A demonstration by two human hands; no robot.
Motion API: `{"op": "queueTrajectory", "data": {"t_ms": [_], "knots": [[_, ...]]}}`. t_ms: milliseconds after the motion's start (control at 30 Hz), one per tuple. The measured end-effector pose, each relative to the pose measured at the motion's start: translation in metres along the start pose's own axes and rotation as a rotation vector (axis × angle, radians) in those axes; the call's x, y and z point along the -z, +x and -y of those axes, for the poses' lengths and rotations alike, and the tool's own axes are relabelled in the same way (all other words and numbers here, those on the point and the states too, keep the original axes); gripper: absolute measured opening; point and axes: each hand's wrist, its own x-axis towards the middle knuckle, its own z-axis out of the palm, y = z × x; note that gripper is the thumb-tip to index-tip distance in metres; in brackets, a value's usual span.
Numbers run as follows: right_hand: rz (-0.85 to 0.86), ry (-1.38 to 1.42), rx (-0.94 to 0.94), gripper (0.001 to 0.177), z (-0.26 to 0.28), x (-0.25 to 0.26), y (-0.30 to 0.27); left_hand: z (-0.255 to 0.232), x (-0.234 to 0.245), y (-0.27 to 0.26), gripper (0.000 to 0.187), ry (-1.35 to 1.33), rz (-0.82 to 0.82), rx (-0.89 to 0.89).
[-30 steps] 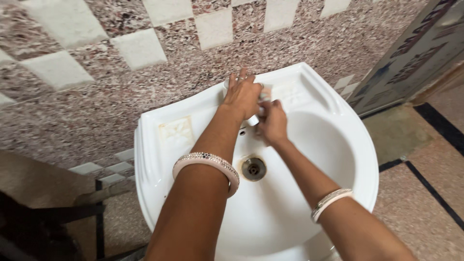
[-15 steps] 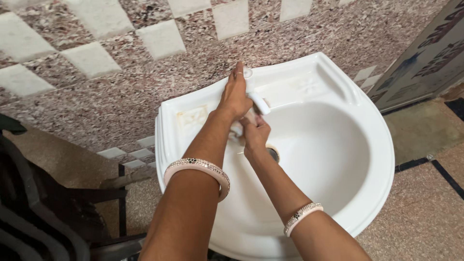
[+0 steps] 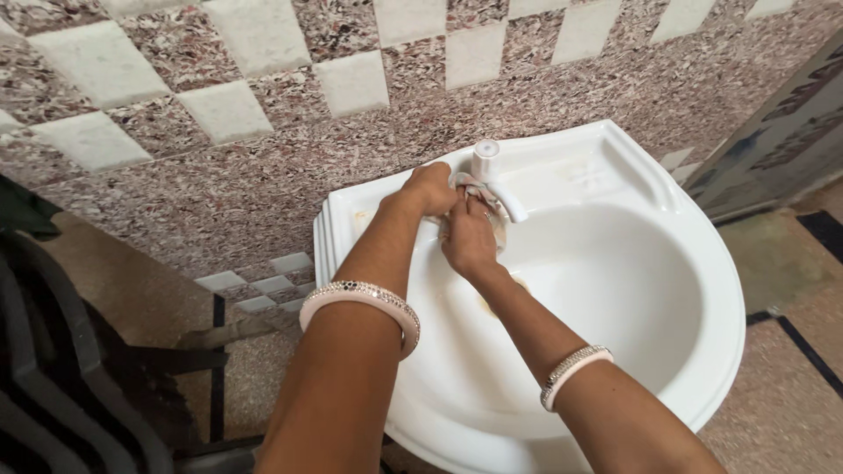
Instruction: The person scrubs a white pedestal sink with a cloth, focusing on the basin, faucet, and surrounding surfaces. The person repeatedly wipes and rinses the cloth while cleaning different parts of the sink.
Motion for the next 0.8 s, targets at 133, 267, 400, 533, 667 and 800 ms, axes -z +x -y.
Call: {"op": "queueTrajectory", "data": {"t_ms": [133,267,400,533,667,800], "knots": [[0.004,-0.137,-0.026,0.067,-0.012,-0.028,0.018,0.014,0.01,0.012,0.045,0.009,-0.035,-0.119],[0.023,-0.094,-0.141,0.053,-0.01,-0.034,0.043,0.031,0.018,0.03,0.039,0.026,-0.006,-0.189],[-0.1,-0.134,-0.124,0.055,0.011,-0.028,0.035,0.043,0.018,0.047,0.04,0.029,0.045,-0.25],[0.03,-0.173,-0.223,0.058,0.059,-0.027,0.034,0.045,0.033,0.062,0.038,0.034,0.02,-0.35],[0.261,0.012,-0.538,0.039,0.091,-0.023,0.045,0.043,0.047,0.066,0.033,0.011,-0.001,-0.441],[-0.389,0.196,-0.502,0.056,0.089,-0.024,0.072,0.023,0.06,0.071,0.03,-0.196,-0.018,-0.582]]}}
